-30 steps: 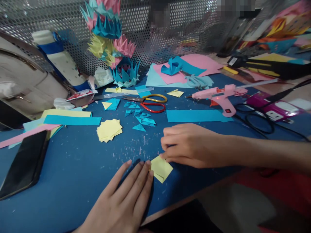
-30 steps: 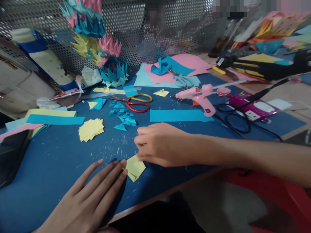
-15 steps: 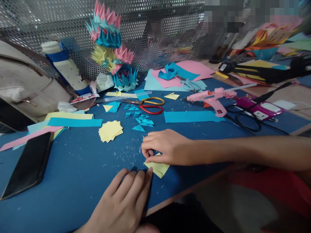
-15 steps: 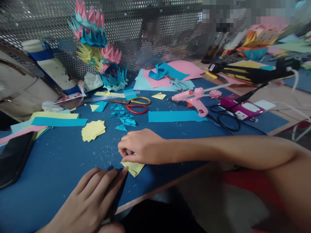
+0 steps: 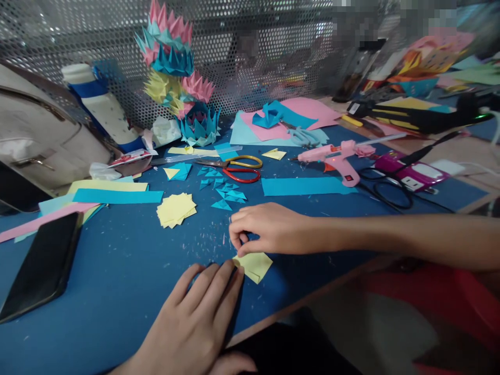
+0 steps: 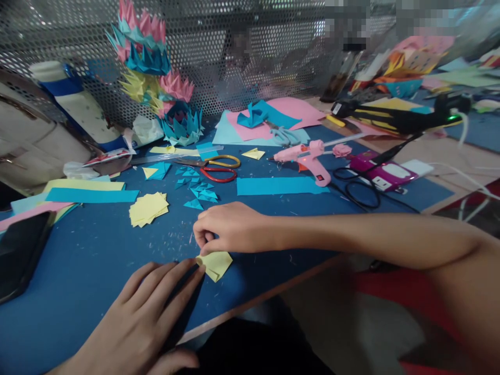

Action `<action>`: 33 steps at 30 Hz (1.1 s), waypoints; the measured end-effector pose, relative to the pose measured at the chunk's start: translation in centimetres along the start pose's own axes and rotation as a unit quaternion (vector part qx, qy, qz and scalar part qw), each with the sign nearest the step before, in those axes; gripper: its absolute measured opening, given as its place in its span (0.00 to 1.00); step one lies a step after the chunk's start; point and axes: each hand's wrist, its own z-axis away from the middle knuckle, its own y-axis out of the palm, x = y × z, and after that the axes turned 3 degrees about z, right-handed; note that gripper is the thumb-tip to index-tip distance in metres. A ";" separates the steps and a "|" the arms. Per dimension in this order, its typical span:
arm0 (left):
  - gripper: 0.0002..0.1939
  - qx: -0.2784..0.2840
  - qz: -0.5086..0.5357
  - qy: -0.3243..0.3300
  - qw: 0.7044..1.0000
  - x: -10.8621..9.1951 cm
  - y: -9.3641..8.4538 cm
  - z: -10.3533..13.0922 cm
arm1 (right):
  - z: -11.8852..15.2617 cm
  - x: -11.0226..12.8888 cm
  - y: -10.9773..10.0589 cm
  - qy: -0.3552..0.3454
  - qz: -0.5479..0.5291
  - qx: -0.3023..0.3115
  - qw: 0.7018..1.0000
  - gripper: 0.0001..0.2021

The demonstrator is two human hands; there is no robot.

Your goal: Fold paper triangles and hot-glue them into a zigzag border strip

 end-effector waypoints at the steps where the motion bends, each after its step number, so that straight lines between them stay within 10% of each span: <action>1: 0.36 0.006 0.010 -0.001 1.000 0.1 0.0 0.0 | 0.4 0.0 -0.1 0.012 0.007 -0.002 1.000 0.04; 10: 0.11 0.032 0.262 -0.137 0.955 2.0 -1.0 -2.0 | 1.9 0.1 0.3 0.020 0.053 -0.029 0.998 0.03; 15: 0.04 0.031 0.239 -0.211 0.947 4.1 -0.5 -4.6 | 1.2 0.5 0.1 0.006 0.088 -0.031 0.996 0.05; 33: 0.06 0.052 0.245 -0.249 0.936 4.7 0.1 -5.6 | 1.3 -0.6 1.2 -0.027 0.091 -0.125 0.988 0.08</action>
